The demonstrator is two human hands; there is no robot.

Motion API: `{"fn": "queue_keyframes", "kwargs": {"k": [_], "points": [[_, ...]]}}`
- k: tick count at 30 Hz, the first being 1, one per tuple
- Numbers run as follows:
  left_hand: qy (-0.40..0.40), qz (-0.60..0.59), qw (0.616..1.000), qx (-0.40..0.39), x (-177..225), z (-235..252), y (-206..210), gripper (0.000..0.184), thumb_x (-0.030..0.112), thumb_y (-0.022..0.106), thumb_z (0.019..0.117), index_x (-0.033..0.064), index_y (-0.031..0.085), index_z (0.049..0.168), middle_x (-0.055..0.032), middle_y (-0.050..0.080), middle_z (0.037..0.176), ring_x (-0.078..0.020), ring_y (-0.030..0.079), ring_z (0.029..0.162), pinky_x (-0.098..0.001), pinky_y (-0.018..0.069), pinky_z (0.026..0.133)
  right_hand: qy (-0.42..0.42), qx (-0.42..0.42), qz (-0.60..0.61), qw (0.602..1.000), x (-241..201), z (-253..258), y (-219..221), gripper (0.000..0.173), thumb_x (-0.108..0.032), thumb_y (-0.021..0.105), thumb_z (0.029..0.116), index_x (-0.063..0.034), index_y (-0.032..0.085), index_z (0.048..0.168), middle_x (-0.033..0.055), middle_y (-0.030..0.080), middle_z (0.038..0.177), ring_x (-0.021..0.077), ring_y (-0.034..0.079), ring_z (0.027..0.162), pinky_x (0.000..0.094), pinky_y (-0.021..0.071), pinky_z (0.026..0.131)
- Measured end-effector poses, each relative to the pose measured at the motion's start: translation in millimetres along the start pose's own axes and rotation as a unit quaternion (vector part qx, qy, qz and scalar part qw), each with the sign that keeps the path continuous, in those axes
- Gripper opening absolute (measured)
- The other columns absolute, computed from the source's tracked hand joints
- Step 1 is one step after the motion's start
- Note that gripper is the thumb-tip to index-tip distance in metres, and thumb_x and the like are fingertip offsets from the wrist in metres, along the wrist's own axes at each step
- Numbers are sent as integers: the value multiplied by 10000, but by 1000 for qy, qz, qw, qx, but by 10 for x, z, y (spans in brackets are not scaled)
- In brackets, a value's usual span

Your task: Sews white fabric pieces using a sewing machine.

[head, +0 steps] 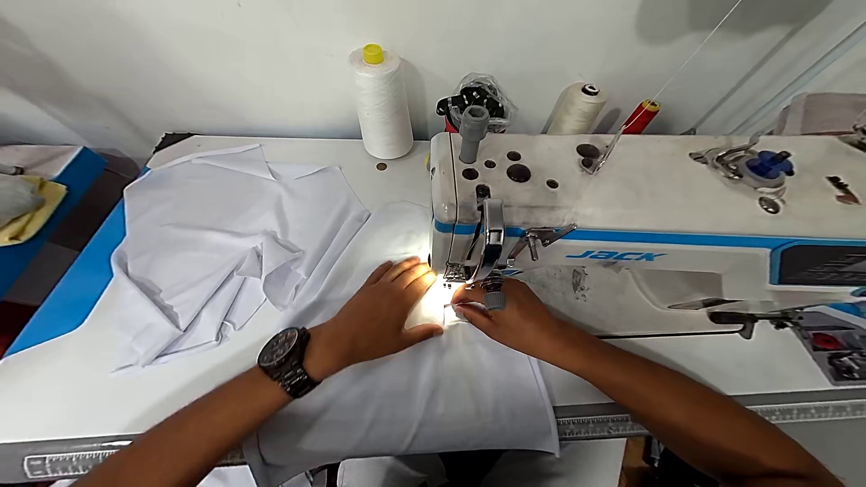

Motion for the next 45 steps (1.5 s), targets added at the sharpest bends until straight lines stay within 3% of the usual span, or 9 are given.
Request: {"fn": "queue_keyframes", "kwargs": {"k": [3,7,10,16,20,24,29,39,45], "points": [[0,33,999,-8,-124,83,138,901,821,390,897,105,612,1397,-85,513,1540,-279,332,1524,-649,215,1207,-2,19,-15,1000,62,-3,-35,217,-275,621,981,-118,767,947,28,735,859,167,716,833,373,584,744],[9,23,999,40,-68,46,72,863,798,442,892,84,653,1328,-105,583,1455,-283,454,1445,-608,300,1188,-40,31,-18,999,56,-8,-53,198,-245,626,963,-109,759,909,33,726,800,169,715,759,375,581,674],[121,3,986,110,196,-91,-10,625,684,545,912,111,725,1089,-92,688,1131,-267,636,1132,-475,511,990,-53,21,-30,998,58,-19,-37,218,-259,595,988,-124,763,956,24,734,840,164,717,793,366,583,702],[284,-57,955,57,509,-230,122,235,188,496,1069,105,690,965,-37,680,981,-197,639,973,-335,513,844,-46,25,-32,998,38,-18,-53,184,-237,622,957,-131,770,929,14,730,813,155,710,747,360,572,634],[307,-80,947,62,576,-286,109,240,233,499,1081,104,668,970,-49,673,977,-207,637,965,-327,510,834,-49,18,-30,998,30,-16,-59,181,-238,617,967,-142,769,948,5,729,822,146,709,762,349,568,640],[214,-57,972,74,479,-268,125,374,449,511,1043,118,676,1100,-43,673,1092,-192,629,1055,-337,502,916,-43,6,-31,999,37,-24,-51,184,-241,616,969,-143,771,959,5,727,832,145,705,760,352,567,639],[244,-50,965,77,501,-300,129,245,223,486,1068,122,687,970,-28,686,1019,-188,632,991,-335,494,851,-46,17,-24,998,44,-28,-51,192,-239,604,972,-143,770,962,9,729,823,151,709,756,358,569,641],[292,-77,948,99,533,-317,87,218,209,509,1065,118,683,970,-43,682,1034,-205,633,1039,-355,496,928,-88,13,-38,995,2,-30,-11,241,-248,542,1015,-183,773,1041,17,668,793,171,663,715,359,545,600],[129,-34,989,64,316,-281,111,747,688,549,915,101,596,1374,-80,605,1379,-223,540,1331,-446,407,1152,-36,41,-46,997,17,-32,-66,225,-289,607,983,-130,760,935,11,717,789,151,709,736,355,575,634]]}}
Point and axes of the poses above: each hand's wrist, its own z-axis towards the middle knuckle, its own y-axis out of the palm, x = y × z, the point moved 6 cm from there along z, towards the middle knuckle
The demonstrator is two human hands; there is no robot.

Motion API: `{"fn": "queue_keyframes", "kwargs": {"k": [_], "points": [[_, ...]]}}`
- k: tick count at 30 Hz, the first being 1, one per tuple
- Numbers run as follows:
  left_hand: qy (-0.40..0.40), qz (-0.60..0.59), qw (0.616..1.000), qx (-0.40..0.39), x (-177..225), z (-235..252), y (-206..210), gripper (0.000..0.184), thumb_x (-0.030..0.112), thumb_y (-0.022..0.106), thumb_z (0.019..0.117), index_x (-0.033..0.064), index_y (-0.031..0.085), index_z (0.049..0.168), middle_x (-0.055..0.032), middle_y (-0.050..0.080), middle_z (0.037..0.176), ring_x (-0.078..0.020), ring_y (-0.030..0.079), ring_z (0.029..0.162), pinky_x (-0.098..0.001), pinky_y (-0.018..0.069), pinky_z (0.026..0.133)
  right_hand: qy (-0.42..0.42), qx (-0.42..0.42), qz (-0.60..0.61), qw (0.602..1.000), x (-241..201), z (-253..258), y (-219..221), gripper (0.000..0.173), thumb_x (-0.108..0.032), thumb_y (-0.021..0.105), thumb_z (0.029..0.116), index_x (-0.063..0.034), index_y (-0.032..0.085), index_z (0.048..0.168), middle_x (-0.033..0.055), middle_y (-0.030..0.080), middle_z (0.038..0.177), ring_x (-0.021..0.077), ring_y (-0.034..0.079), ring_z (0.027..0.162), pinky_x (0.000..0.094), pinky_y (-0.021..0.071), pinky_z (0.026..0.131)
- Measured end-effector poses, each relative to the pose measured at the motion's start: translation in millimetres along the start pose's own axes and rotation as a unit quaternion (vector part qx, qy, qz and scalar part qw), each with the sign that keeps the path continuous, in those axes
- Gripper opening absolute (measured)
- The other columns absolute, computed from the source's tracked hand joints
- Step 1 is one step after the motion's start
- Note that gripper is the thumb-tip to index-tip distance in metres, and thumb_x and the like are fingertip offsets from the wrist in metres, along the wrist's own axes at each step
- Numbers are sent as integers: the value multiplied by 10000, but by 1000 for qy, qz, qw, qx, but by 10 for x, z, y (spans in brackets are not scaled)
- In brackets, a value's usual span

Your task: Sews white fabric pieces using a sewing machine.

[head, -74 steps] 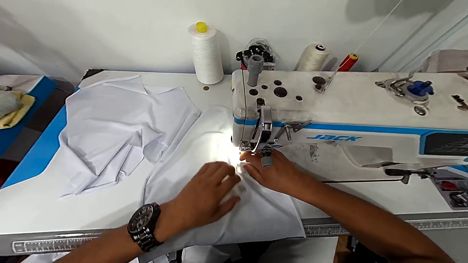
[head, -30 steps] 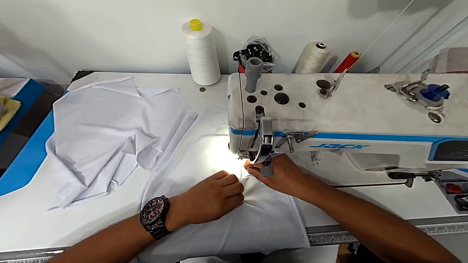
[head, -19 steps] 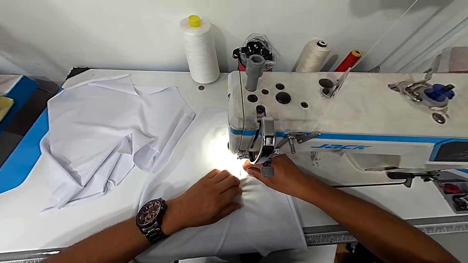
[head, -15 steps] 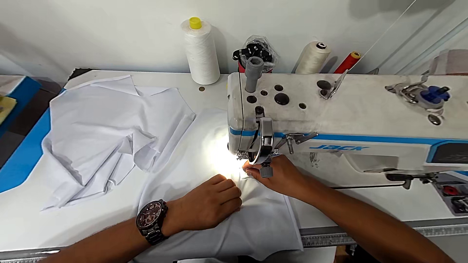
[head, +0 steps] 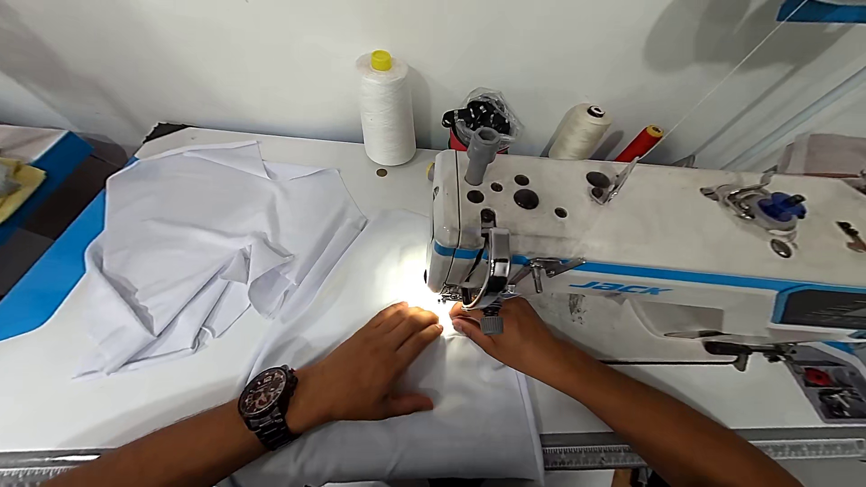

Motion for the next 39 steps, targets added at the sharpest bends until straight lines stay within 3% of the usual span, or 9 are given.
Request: {"fn": "queue_keyframes", "kwargs": {"k": [7,10,14,21,30,32,35,37,39], "points": [[-2,9,1000,-17,-42,-78,12,714,737,512,911,192,626,1358,-119,547,1462,-264,477,1410,-500,372,1180,25,8,-9,1000,-66,35,-52,211,-275,649,933,-112,747,843,24,701,742,158,700,706,359,564,605],[16,21,1000,-7,-18,-45,-13,659,695,510,938,175,649,1318,-118,582,1416,-261,520,1368,-474,422,1142,8,19,-16,1000,-95,48,-57,189,-261,646,922,-120,764,882,21,698,729,161,695,688,357,555,600],[14,17,1000,7,-69,-70,-50,730,746,533,892,123,642,1257,-102,619,1331,-248,552,1324,-470,434,1131,22,15,9,1000,-43,50,-59,169,-244,654,940,-127,770,908,14,706,734,155,695,687,361,551,598],[-5,18,1000,-7,-124,-66,-66,878,805,546,836,90,613,1341,-111,559,1457,-244,501,1391,-456,384,1182,42,0,50,998,52,42,21,192,-273,671,963,-118,751,883,6,713,758,139,694,723,362,561,651],[27,11,999,-35,-152,-83,-28,790,789,530,863,234,611,1419,-42,527,1523,-230,435,1457,-527,351,1199,43,4,43,998,65,27,49,213,-308,698,943,-108,751,891,35,725,819,179,711,788,389,578,710],[29,9,999,-38,-138,-88,-20,767,784,525,870,254,618,1416,-41,524,1526,-235,432,1459,-541,350,1194,3,29,-5,1000,-5,-33,-23,201,-297,670,963,-121,761,937,39,733,889,190,712,868,378,583,792],[36,7,999,-39,-109,-100,-14,731,768,522,886,274,619,1416,-47,516,1531,-234,428,1461,-547,350,1194,-87,50,-51,994,-226,-181,-166,213,-227,576,1032,-141,762,1090,37,728,1144,192,670,1140,371,535,1008],[46,4,998,-41,-80,-109,-17,692,750,518,903,289,625,1406,-68,512,1529,-249,429,1459,-553,350,1190,-108,3,-32,994,-345,-273,-105,358,-327,502,1071,-122,703,1284,38,666,1361,179,566,1347,373,433,1160],[59,0,998,-39,-68,-98,-24,661,732,529,908,292,635,1389,-92,524,1505,-269,444,1442,-564,362,1179,-101,-61,-23,993,-392,-342,12,518,-454,400,1088,-120,595,1433,22,553,1522,165,439,1468,409,330,1228]]}}
Point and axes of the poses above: each hand's wrist, its own z-axis towards the middle knuckle, its own y-axis out of the palm, x = y × z, the point moved 6 cm from there along z, towards the middle knuckle
